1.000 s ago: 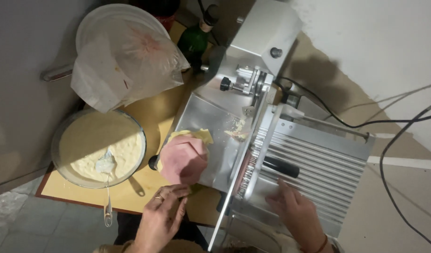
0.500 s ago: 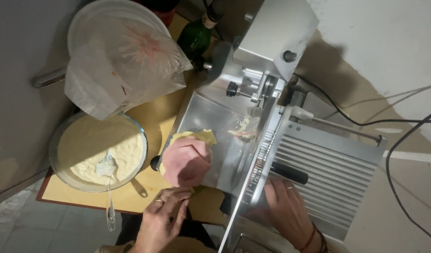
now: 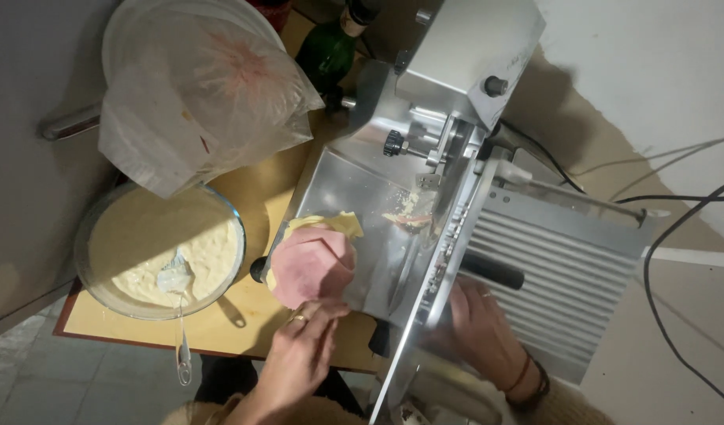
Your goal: The person unwraps a package of sliced ham and uses a manual meat slicer to cut the ham into smaller pieces. The person repeatedly feeds the ham through the slicer and collects the cut pieces.
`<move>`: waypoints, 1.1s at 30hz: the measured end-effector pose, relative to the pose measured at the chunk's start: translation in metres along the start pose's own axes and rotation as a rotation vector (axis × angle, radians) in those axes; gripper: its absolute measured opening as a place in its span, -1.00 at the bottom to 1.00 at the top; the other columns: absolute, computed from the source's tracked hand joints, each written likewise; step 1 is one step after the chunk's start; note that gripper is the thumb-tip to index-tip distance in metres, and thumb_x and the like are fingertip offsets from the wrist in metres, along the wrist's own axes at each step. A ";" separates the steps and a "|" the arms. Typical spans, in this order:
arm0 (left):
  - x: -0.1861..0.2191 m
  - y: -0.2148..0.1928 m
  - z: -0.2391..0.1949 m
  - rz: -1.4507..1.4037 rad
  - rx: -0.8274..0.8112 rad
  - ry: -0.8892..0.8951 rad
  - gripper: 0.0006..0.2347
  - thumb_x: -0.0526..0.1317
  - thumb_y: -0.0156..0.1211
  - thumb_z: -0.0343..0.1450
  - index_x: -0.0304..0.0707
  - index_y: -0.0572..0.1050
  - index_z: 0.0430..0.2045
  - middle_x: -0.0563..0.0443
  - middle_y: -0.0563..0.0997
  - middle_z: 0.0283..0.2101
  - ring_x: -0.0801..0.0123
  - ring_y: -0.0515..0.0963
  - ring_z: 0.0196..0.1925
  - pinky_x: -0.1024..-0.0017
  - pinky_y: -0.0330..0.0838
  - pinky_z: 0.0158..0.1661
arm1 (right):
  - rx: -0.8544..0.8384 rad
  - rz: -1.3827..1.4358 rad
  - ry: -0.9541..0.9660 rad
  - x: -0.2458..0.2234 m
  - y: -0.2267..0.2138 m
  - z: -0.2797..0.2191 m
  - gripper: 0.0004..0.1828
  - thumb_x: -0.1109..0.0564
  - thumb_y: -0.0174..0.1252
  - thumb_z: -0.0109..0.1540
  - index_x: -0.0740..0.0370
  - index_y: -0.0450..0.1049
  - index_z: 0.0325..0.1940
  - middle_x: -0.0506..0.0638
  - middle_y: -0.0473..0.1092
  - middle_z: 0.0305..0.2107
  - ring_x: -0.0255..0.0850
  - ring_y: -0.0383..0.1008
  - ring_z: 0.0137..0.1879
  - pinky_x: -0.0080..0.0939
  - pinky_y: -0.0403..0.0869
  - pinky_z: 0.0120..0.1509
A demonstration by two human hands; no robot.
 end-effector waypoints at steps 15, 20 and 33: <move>-0.023 0.066 0.098 -0.177 -0.137 -0.146 -0.76 -0.28 0.02 0.50 -0.30 0.50 0.02 -0.31 0.63 -0.04 -0.15 0.62 -0.01 0.13 0.46 0.02 | 0.034 -0.059 0.032 0.019 -0.026 0.045 0.04 -0.32 0.45 -0.14 0.51 0.30 0.12 0.36 0.40 -0.16 0.20 0.46 -0.03 0.10 0.52 -0.05; -0.035 0.097 0.124 -0.201 -0.231 -0.266 -0.72 -0.16 -0.01 0.52 -0.19 0.54 0.04 -0.28 0.67 -0.09 -0.11 0.64 0.01 0.12 0.39 0.12 | 0.029 0.001 -0.043 0.033 -0.027 0.049 -0.16 -0.18 0.41 -0.03 0.37 0.32 0.13 0.25 0.41 -0.12 0.19 0.44 0.00 0.12 0.49 -0.06; -0.042 0.124 0.138 -0.560 -0.086 -0.457 -0.73 -0.15 0.07 0.52 -0.20 0.55 0.05 -0.14 0.70 -0.12 0.26 0.69 -0.09 0.36 0.51 -0.03 | -0.019 -0.185 0.028 0.046 -0.027 0.054 -0.27 0.06 0.37 -0.04 0.44 0.28 0.09 0.36 0.37 -0.04 0.28 0.37 0.07 0.20 0.44 0.02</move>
Point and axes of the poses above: each hand's wrist, its own z-axis towards the middle knuckle, its own y-axis out of the palm, x = y × z, the point moved 1 cm from there along z, towards the middle knuckle
